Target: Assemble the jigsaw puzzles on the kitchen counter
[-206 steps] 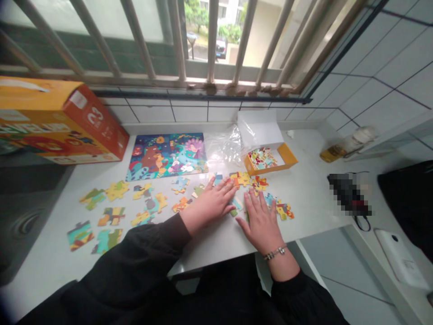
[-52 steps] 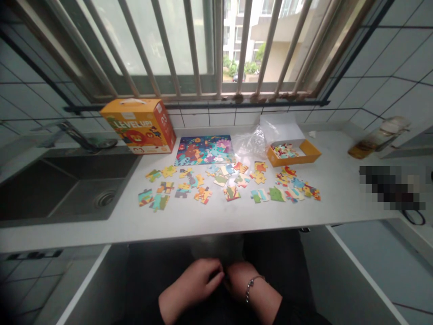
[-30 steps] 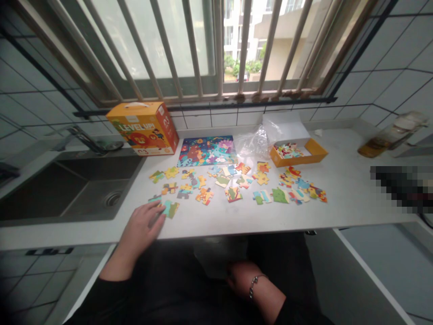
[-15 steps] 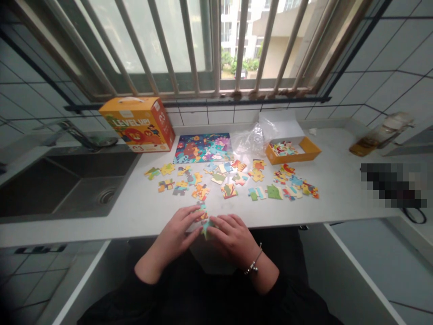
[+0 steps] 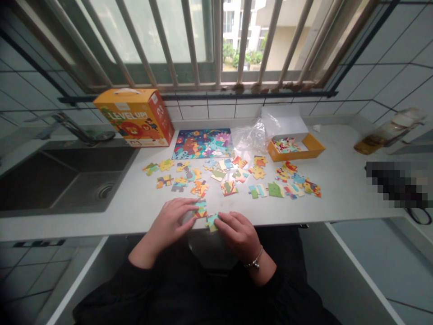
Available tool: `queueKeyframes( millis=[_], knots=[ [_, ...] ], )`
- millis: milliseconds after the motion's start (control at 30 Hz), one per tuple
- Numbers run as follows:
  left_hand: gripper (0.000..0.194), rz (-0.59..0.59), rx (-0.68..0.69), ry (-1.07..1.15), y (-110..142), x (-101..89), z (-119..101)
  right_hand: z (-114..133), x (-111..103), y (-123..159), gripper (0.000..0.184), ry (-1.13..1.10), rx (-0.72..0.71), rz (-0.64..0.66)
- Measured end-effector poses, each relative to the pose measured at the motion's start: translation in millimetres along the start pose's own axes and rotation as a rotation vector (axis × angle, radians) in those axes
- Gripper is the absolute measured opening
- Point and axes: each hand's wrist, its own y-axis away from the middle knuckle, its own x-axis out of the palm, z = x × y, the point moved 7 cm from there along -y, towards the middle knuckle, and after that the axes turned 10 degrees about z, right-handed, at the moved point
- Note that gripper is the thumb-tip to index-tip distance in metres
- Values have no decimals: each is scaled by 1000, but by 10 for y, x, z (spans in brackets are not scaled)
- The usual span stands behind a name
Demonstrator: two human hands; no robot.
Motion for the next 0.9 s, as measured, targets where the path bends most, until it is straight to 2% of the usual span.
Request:
queueKeyframes(
  millis=[167,467,900],
  knots=[
    [25,61,45,13,-6,-13,-24,-19,-6,1,43,73,48,-39],
    [20,91,84,15,7,-4,-78,5,31,-99,37,156,112,49],
    [25,83,86,-16,16,-13,-125,-112,-17,-198,25,16,118,173]
  ],
)
